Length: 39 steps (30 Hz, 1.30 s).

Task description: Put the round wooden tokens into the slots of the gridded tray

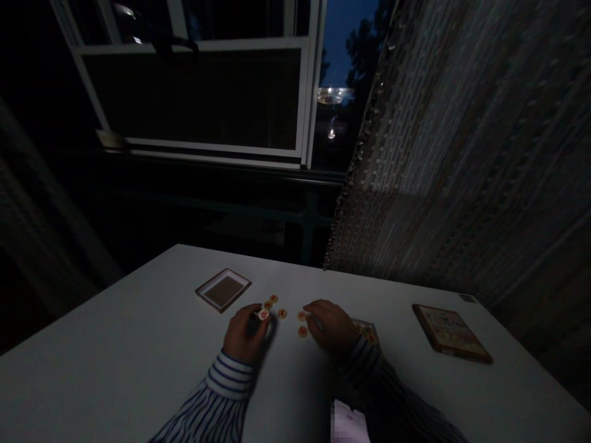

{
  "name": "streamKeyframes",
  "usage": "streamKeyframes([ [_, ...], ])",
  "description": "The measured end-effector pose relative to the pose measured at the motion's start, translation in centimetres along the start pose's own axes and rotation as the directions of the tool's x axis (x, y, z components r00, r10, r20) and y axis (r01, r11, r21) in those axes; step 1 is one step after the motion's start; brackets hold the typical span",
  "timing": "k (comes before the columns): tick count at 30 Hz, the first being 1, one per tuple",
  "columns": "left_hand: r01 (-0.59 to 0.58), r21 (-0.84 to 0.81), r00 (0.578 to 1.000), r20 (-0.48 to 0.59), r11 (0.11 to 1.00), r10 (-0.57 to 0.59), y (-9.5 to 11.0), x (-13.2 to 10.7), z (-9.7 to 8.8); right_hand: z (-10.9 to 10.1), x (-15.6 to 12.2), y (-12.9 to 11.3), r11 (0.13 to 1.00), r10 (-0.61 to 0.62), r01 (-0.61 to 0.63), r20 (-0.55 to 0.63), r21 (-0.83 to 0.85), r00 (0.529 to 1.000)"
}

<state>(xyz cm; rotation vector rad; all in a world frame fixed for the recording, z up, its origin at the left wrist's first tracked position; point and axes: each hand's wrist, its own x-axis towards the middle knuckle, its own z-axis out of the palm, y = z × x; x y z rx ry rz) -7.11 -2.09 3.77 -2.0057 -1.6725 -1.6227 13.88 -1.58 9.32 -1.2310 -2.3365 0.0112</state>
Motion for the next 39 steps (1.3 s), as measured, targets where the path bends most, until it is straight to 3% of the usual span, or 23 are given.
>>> streamKeyframes([
  [10, -0.024, -0.066, 0.990, 0.139, 0.998, 0.033, 2.9, -0.3, 1.4, -0.7, -1.3, 2.1, 0.998, 0.039, -0.036, -0.060, 0.049, 0.997],
  [28, -0.024, -0.113, 0.980, 0.192, 0.993, 0.046, 7.2, 0.3, 5.5, -2.8, -2.0, 5.0, 0.988, 0.135, -0.125, -0.106, 0.095, 0.985],
  [36, -0.094, -0.074, 0.977, 0.187, 0.993, 0.107, 6.8, -1.5, 7.1, -3.0, -2.1, 5.5, 0.988, 0.141, -0.132, -0.110, 0.086, 0.984],
  [39, -0.126, -0.057, 0.959, 0.247, 0.990, 0.136, 6.6, -2.1, 7.5, -2.7, -2.3, 5.3, 0.988, 0.141, -0.134, -0.098, 0.076, 0.985],
])
